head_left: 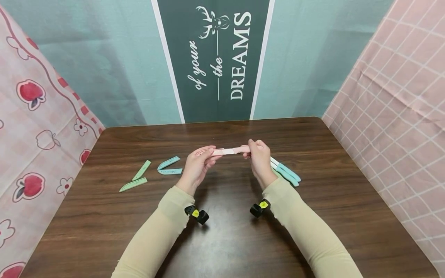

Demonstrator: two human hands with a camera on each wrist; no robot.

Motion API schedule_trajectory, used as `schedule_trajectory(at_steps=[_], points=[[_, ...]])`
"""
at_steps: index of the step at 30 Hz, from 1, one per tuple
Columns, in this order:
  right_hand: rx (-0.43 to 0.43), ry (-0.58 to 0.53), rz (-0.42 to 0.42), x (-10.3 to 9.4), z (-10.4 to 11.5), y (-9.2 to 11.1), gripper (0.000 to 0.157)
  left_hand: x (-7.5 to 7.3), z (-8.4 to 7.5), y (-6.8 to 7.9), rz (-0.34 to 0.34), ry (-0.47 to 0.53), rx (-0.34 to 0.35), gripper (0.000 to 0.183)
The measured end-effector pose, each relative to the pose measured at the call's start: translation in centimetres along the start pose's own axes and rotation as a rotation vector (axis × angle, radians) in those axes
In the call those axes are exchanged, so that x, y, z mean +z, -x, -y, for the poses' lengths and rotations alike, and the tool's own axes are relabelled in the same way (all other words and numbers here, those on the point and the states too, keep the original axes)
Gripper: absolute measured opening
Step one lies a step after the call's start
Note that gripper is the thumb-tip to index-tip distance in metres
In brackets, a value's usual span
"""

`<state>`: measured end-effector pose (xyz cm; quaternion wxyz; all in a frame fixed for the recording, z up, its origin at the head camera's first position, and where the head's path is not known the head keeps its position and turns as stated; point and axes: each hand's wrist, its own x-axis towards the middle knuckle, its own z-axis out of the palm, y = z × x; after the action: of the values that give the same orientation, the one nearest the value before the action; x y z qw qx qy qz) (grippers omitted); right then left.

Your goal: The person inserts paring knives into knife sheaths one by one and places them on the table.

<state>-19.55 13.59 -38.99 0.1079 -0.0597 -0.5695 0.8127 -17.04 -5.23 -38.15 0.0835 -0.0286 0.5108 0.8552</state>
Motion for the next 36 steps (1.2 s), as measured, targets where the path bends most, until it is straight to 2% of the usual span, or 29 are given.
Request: schedule_trajectory(at_steps=[15,22,31,36], points=[[0.031,0.020,-0.025,0.35,-0.07,0.52,0.027,-0.08,0.26,0.12,-0.004,0.001,-0.002,0.029],[0.037,-0.017,-0.035,0.47,-0.16,0.66,0.026,0.09,0.37,0.22,-0.015,0.007,0.001,0.027],[0.038,-0.002,-0.049,0.55,-0.46,0.68,0.027,0.01,0.54,0.13,-0.002,0.015,-0.006,0.036],[0.039,0.008,-0.067,0.67,-0.65,0.70,0.027,-0.05,0.75,0.05,-0.015,0.016,-0.013,0.034]])
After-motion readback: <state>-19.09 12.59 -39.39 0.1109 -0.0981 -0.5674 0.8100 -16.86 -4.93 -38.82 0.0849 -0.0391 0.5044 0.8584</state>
